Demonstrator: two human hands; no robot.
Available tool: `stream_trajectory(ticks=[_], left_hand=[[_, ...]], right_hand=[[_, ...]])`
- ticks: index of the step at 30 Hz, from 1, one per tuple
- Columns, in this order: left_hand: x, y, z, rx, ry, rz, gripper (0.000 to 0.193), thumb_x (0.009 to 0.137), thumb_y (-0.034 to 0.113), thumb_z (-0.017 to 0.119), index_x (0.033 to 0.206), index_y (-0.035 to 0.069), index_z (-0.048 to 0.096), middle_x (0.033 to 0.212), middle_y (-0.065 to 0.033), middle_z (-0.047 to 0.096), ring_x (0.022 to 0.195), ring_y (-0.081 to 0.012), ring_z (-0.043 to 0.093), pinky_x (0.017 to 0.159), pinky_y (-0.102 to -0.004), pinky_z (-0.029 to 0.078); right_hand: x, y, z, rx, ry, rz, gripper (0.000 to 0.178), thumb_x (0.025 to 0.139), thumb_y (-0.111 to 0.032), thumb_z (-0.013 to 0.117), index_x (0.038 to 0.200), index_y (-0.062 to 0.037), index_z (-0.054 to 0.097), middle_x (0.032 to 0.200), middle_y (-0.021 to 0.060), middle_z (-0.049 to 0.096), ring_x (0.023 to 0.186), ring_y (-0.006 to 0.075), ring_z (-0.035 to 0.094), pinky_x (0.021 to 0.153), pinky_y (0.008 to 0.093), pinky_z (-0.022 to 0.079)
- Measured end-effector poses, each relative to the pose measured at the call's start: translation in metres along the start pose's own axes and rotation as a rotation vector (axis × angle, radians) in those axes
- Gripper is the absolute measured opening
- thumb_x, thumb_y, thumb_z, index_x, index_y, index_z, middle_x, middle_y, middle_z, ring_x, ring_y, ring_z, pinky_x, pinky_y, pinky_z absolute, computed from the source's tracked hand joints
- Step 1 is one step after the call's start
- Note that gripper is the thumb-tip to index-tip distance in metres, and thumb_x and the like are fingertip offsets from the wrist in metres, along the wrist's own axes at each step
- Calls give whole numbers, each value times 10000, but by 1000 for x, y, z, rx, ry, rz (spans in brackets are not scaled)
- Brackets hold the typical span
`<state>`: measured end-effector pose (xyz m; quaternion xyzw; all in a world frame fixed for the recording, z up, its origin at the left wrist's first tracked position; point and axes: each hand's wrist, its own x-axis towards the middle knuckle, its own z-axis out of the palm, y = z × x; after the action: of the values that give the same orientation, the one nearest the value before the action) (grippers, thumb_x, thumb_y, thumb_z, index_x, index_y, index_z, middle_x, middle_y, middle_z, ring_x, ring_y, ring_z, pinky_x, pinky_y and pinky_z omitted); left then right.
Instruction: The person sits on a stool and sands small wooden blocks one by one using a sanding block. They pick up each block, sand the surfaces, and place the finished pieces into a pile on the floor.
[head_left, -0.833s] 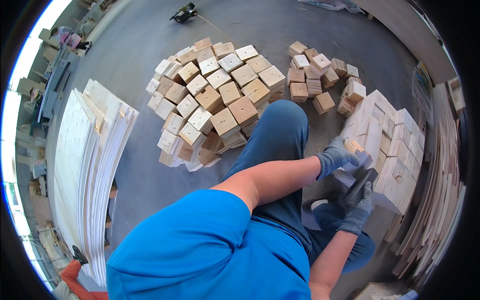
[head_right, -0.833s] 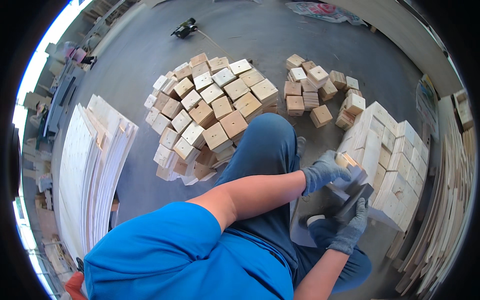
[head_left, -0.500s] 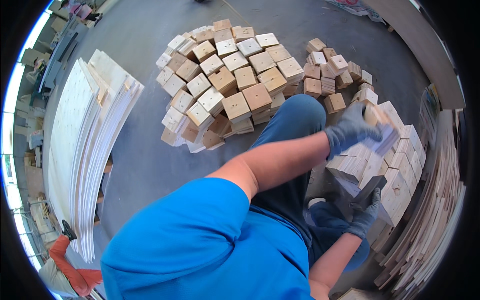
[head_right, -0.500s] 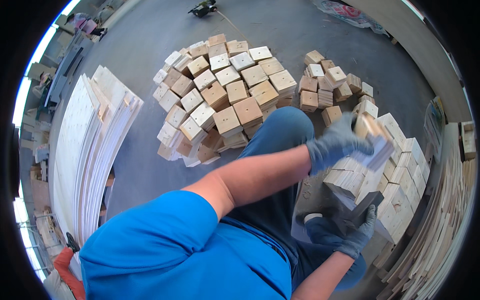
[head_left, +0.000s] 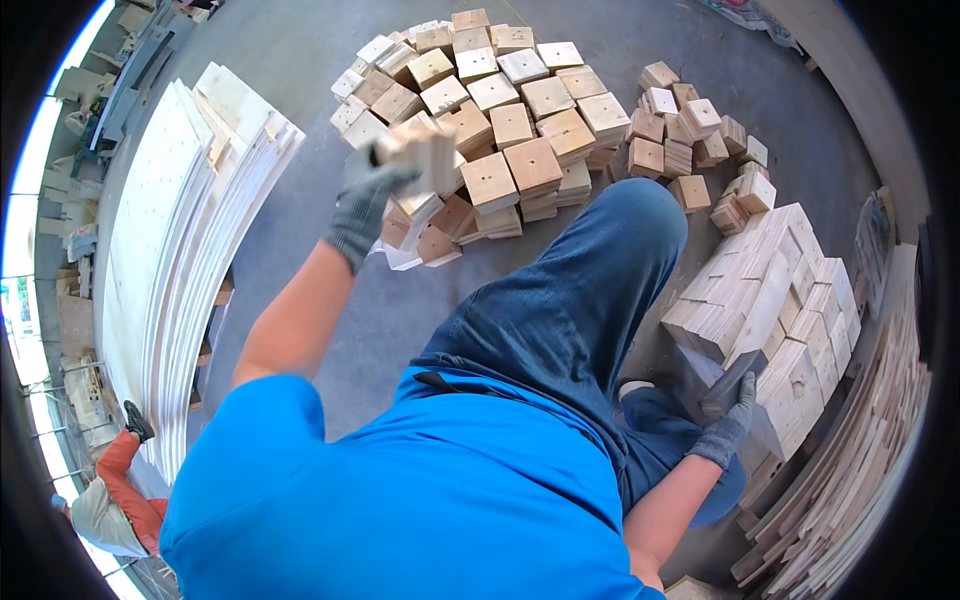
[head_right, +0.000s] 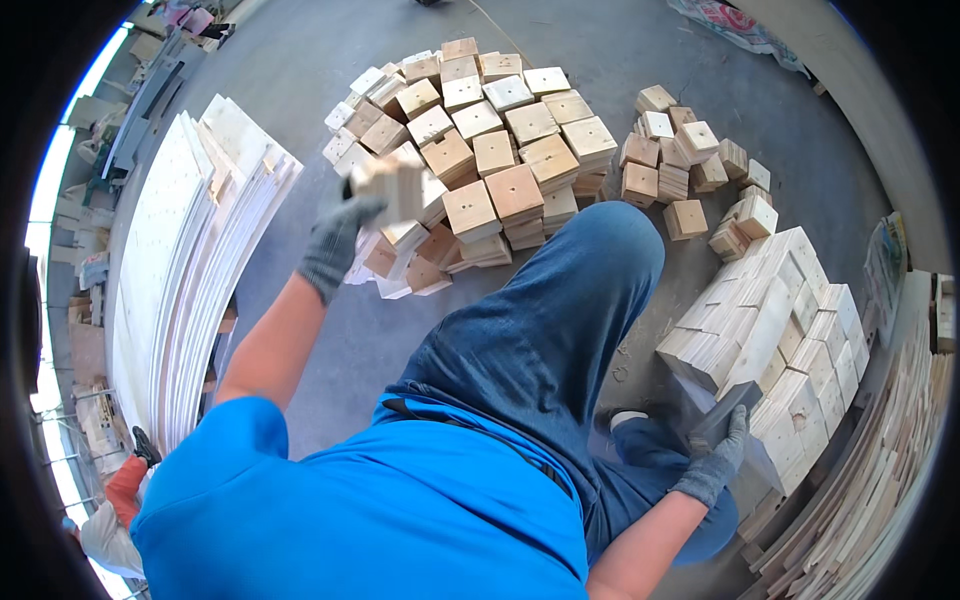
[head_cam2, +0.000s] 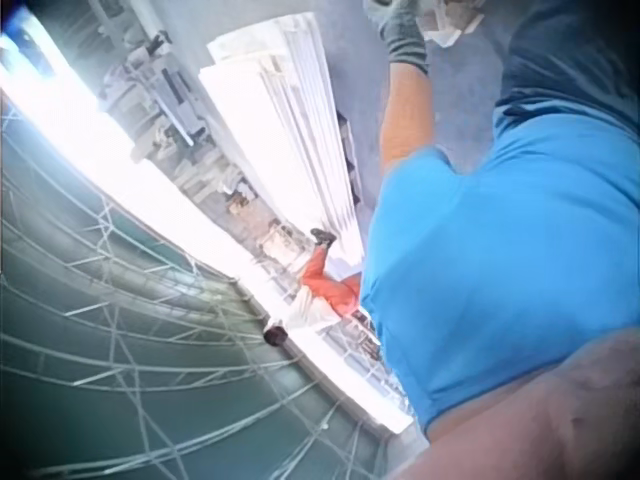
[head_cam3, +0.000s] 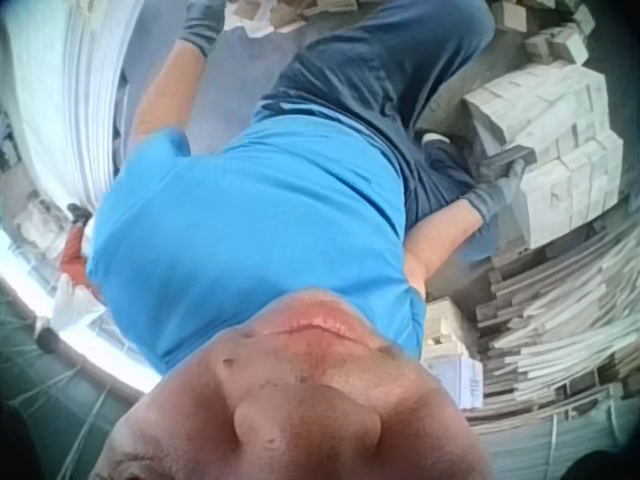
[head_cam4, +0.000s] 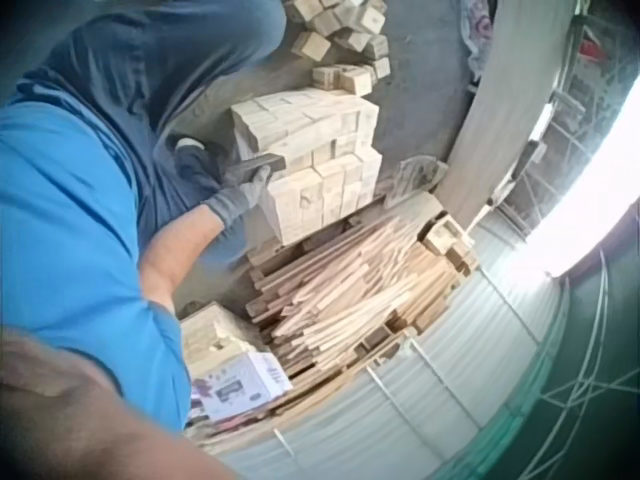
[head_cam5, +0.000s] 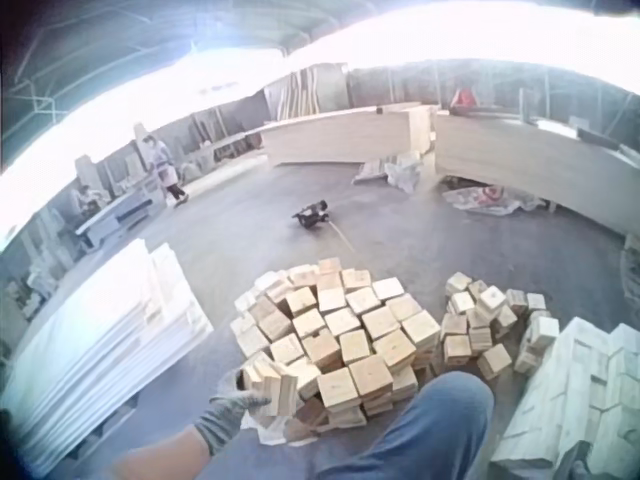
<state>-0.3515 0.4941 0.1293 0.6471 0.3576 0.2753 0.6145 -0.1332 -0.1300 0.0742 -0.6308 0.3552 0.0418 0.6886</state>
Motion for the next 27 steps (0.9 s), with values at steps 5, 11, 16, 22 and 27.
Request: stream_trajectory(ticks=[5, 11, 16, 22, 27], left_hand=[[-101, -118, -90, 238, 14, -276, 730, 665, 149, 1016, 1285, -33, 676, 1187, -132, 766, 1011, -232, 756, 924, -386, 645], [-169, -236, -102, 486, 134, -716, 597, 638, 159, 1013, 1141, -23, 749, 1085, -139, 802, 936, -227, 783, 837, -381, 641], [-171, -318, -137, 551, 329, -795, 603, 649, 185, 1013, 1148, -40, 760, 1034, -155, 819, 841, -239, 802, 813, -398, 648], [-146, -311, -147, 338, 508, -830, 610, 720, 154, 982, 1220, -61, 705, 1027, -136, 796, 842, -233, 787, 779, -380, 637], [-147, -330, -161, 325, 536, -836, 664, 736, 188, 973, 1278, -81, 699, 1098, -157, 792, 909, -236, 784, 817, -377, 628]], right_hand=[[28, 21, -17, -13, -120, -13, 540, 993, -365, 812, 1451, -134, 642, 1327, 99, 679, 1118, 314, 684, 840, 516, 640], [23, 20, -18, -43, -69, 5, 539, 996, -337, 809, 1449, -102, 638, 1317, 116, 682, 1124, 316, 692, 840, 529, 656], [40, 39, -35, -16, -103, 6, 508, 998, -296, 805, 1427, -66, 662, 1314, 140, 701, 1111, 332, 705, 882, 509, 655], [30, 42, -27, -51, -80, 19, 473, 1001, -285, 803, 1395, -52, 684, 1303, 138, 717, 1090, 319, 717, 893, 487, 647], [11, 41, -12, -56, -144, 38, 459, 999, -276, 808, 1377, -44, 689, 1283, 139, 722, 1076, 301, 719, 874, 452, 644]])
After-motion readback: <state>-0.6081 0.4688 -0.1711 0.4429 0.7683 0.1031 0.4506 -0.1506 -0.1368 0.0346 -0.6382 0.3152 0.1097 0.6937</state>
